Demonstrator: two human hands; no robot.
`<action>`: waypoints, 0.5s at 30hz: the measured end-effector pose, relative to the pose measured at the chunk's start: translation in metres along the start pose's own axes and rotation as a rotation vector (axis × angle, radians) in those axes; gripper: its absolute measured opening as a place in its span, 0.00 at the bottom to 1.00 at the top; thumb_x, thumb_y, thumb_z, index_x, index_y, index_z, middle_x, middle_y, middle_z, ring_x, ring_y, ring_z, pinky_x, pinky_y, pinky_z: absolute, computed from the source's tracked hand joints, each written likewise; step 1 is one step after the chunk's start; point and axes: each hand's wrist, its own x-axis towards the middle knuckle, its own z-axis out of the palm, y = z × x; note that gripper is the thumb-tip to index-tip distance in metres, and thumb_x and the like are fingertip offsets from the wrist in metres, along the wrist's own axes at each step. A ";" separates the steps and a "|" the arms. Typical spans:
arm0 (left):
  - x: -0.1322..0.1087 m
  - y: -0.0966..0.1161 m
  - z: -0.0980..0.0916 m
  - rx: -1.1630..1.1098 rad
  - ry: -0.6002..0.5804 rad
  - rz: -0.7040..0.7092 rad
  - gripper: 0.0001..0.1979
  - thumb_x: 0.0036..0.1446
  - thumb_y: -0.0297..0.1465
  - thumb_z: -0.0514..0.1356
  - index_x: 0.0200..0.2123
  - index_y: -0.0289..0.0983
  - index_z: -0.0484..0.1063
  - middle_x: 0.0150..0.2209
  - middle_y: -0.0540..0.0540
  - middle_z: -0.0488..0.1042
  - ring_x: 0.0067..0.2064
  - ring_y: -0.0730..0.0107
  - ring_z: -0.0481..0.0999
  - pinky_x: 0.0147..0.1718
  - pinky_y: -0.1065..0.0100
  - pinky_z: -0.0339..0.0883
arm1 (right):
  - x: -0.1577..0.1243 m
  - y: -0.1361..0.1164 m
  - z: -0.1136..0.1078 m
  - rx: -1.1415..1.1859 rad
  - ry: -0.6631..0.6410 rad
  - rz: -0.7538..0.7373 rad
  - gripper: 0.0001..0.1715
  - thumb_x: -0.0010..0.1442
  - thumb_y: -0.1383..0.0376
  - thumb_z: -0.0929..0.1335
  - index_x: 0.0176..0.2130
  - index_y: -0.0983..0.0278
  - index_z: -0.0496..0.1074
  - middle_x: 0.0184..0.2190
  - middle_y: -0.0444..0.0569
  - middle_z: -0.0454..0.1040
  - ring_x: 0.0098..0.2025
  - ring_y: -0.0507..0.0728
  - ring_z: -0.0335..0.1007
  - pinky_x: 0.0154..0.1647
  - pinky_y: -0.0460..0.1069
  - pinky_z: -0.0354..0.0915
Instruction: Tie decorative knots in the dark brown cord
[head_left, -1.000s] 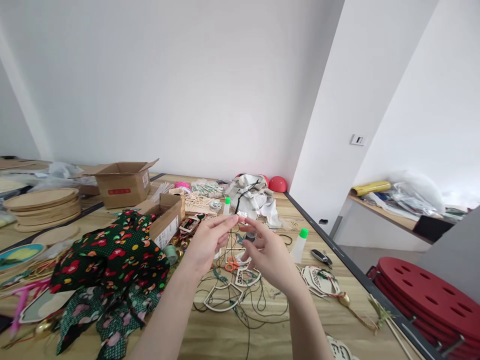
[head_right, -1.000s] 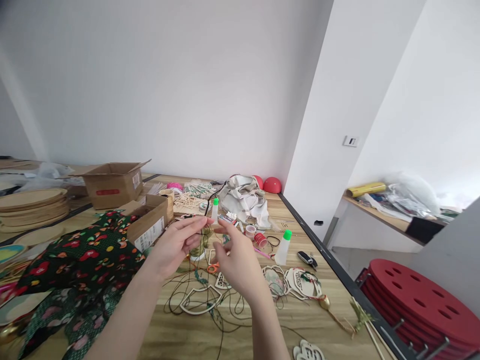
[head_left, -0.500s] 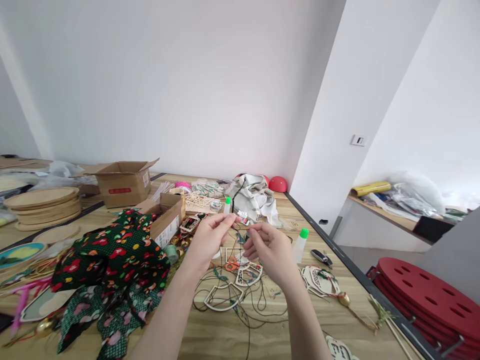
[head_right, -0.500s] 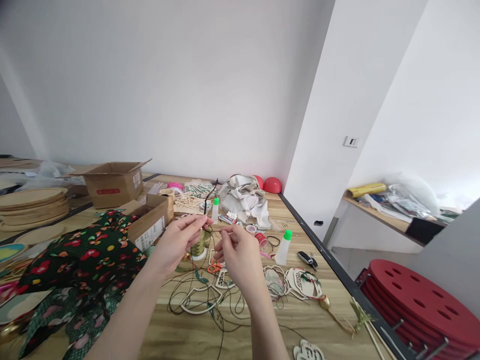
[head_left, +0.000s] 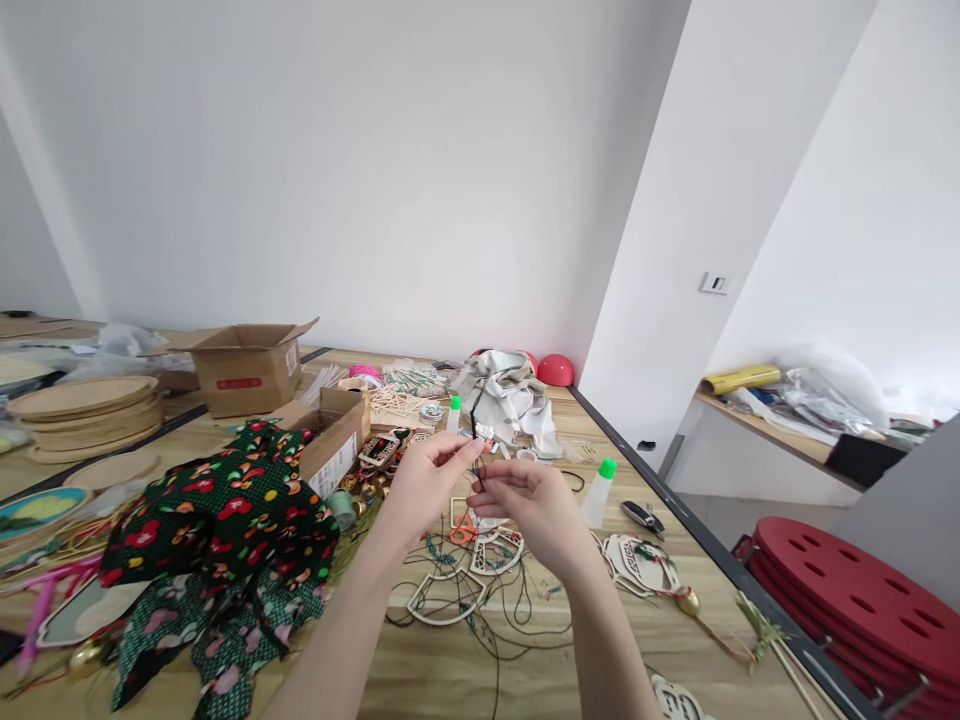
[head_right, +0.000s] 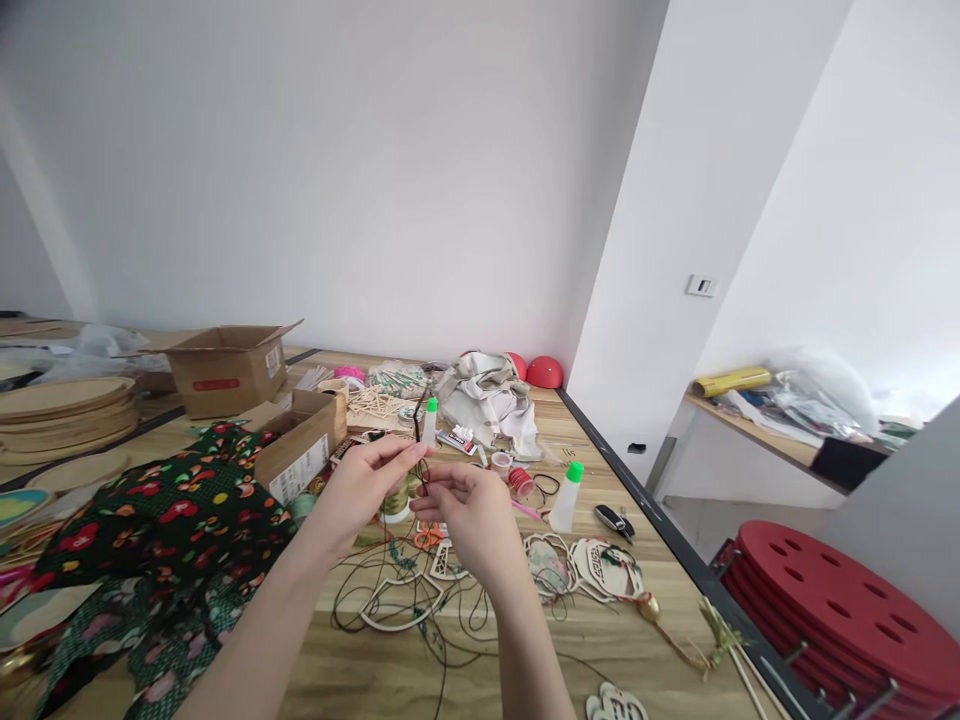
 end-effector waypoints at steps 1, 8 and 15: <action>0.000 0.000 -0.001 0.003 0.001 0.005 0.17 0.49 0.43 0.61 0.31 0.35 0.78 0.27 0.46 0.75 0.31 0.65 0.70 0.27 0.70 0.61 | 0.001 0.002 -0.001 -0.023 0.013 -0.004 0.11 0.50 0.62 0.69 0.32 0.69 0.72 0.26 0.50 0.75 0.32 0.60 0.77 0.36 0.54 0.75; -0.001 -0.002 0.001 0.079 -0.018 0.050 0.16 0.54 0.41 0.57 0.34 0.36 0.78 0.31 0.45 0.76 0.35 0.64 0.72 0.33 0.69 0.62 | 0.003 0.010 0.004 0.024 0.060 -0.033 0.08 0.54 0.62 0.65 0.34 0.65 0.64 0.30 0.48 0.74 0.27 0.58 0.77 0.25 0.51 0.74; -0.001 -0.005 0.000 0.156 0.016 0.113 0.17 0.56 0.41 0.55 0.36 0.35 0.78 0.26 0.47 0.74 0.31 0.66 0.70 0.29 0.70 0.60 | 0.004 0.005 0.006 -0.005 0.066 -0.097 0.13 0.56 0.58 0.65 0.37 0.65 0.63 0.23 0.45 0.72 0.25 0.57 0.76 0.24 0.50 0.73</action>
